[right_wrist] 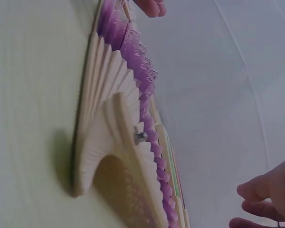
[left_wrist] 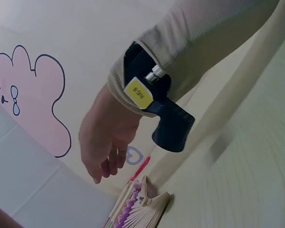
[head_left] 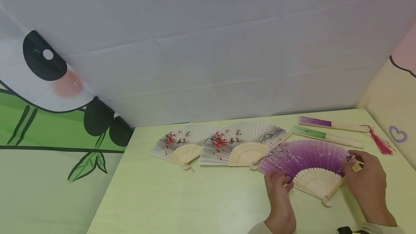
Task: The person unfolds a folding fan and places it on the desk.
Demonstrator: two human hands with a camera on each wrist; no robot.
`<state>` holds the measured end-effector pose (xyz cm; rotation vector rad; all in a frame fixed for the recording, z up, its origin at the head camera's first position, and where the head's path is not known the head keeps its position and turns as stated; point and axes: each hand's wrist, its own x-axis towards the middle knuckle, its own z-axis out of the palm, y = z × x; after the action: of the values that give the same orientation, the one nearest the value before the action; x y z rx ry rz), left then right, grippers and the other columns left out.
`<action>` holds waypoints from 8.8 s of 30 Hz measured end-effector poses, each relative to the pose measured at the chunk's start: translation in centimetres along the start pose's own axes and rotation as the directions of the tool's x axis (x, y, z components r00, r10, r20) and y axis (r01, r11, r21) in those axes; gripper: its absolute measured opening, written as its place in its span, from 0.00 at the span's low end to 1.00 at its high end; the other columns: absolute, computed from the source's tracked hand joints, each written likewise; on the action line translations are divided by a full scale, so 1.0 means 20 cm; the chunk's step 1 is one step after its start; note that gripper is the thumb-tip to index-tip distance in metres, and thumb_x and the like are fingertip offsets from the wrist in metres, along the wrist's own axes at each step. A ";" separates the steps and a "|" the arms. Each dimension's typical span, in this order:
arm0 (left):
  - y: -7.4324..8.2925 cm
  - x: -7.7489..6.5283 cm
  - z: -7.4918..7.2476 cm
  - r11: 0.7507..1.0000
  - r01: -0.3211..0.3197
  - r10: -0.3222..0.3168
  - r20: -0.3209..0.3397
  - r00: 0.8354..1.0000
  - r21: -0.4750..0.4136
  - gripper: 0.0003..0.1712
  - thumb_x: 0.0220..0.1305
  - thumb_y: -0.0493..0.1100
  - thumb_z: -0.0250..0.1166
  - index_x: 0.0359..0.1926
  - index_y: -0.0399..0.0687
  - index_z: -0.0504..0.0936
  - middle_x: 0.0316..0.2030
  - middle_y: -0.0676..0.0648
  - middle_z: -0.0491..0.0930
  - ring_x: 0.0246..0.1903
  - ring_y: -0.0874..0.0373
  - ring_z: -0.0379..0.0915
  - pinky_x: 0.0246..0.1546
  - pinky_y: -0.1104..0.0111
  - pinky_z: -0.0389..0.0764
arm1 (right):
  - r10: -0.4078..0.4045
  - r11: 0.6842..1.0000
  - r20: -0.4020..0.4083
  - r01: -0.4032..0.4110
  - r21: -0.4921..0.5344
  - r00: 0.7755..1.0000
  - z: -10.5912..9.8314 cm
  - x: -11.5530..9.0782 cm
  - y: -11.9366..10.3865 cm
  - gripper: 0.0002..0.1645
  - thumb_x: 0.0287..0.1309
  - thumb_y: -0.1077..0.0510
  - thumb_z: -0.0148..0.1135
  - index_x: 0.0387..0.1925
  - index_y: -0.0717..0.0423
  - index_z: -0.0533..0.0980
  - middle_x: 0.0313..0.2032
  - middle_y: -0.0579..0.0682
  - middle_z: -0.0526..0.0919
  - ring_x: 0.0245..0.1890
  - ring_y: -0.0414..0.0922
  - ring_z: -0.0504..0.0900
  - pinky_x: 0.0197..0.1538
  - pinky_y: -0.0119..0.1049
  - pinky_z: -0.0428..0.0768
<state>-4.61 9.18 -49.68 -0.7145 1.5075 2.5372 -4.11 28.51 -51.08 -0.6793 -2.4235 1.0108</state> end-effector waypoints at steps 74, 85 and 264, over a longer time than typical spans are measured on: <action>-0.08 0.19 0.37 0.995 -0.095 0.086 0.186 0.979 0.042 0.26 0.63 0.21 0.62 0.62 0.34 0.76 0.47 0.44 0.84 0.47 0.49 0.82 0.51 0.54 0.87 | -0.330 0.943 0.250 0.328 0.050 0.910 0.06 0.38 -0.15 0.16 0.68 0.65 0.70 0.51 0.73 0.80 0.47 0.73 0.82 0.46 0.72 0.83 0.50 0.70 0.83; -0.05 0.20 0.28 0.992 -0.121 0.107 0.294 0.950 0.030 0.19 0.73 0.31 0.63 0.62 0.29 0.78 0.46 0.43 0.85 0.43 0.55 0.82 0.52 0.57 0.87 | -0.454 0.891 0.269 0.425 0.160 0.849 0.04 0.16 -0.30 0.14 0.56 0.74 0.74 0.45 0.69 0.85 0.41 0.63 0.87 0.40 0.61 0.88 0.40 0.51 0.90; 0.59 0.10 -0.69 0.944 -0.324 0.325 -0.357 0.876 0.065 0.22 0.72 0.29 0.49 0.64 0.40 0.57 0.58 0.46 0.61 0.57 0.54 0.59 0.61 0.60 0.65 | -0.160 0.902 0.589 -0.125 0.412 0.792 -0.07 -0.11 -0.14 0.23 0.83 0.61 0.50 0.65 0.79 0.68 0.49 0.39 0.89 0.44 0.28 0.86 0.45 0.30 0.89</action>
<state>-5.50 -8.72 -46.66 -1.0624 1.8898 2.7518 -2.34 26.26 -48.59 -0.1683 -2.5404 1.9340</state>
